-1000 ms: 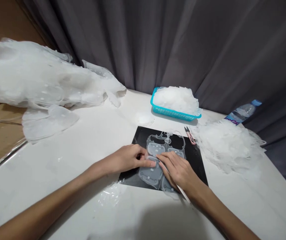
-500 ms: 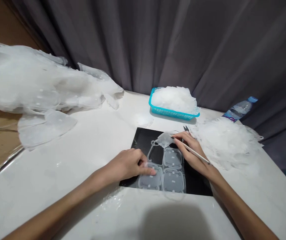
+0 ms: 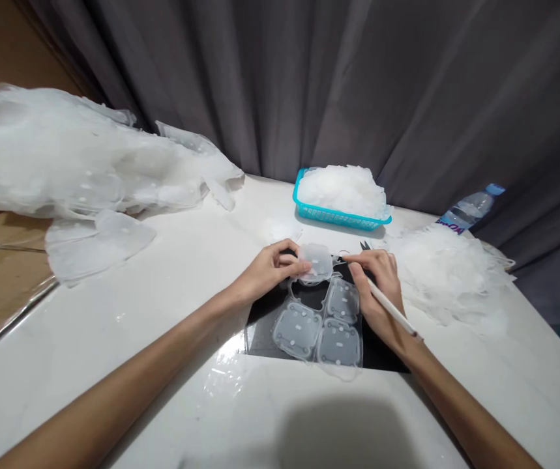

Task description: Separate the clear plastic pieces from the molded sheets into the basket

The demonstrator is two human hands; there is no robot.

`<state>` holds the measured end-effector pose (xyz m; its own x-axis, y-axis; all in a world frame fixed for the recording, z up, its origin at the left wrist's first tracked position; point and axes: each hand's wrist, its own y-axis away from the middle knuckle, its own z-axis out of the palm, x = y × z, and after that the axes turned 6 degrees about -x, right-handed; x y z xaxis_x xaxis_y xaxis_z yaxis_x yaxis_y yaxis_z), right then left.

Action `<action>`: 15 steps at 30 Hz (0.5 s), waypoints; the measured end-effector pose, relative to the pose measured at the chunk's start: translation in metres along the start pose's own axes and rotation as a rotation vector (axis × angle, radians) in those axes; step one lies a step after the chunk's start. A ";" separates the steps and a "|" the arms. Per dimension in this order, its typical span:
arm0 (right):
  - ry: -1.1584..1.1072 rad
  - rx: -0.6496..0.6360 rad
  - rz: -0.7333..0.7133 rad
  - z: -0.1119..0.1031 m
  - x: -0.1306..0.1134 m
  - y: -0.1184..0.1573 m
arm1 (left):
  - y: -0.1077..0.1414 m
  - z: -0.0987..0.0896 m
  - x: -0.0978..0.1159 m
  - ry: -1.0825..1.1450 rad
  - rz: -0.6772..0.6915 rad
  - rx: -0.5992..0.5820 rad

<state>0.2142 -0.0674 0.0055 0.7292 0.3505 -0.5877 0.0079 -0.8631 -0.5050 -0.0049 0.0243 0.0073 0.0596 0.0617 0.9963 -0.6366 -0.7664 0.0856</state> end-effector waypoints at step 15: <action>0.261 -0.037 0.001 0.050 -0.033 0.021 | 0.017 0.018 0.001 0.327 -0.086 -0.048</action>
<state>0.1561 -0.0794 -0.0175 0.8812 0.2481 -0.4024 0.0289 -0.8779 -0.4780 -0.0019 -0.0003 0.0100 -0.1301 0.3328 0.9340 -0.6762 -0.7187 0.1619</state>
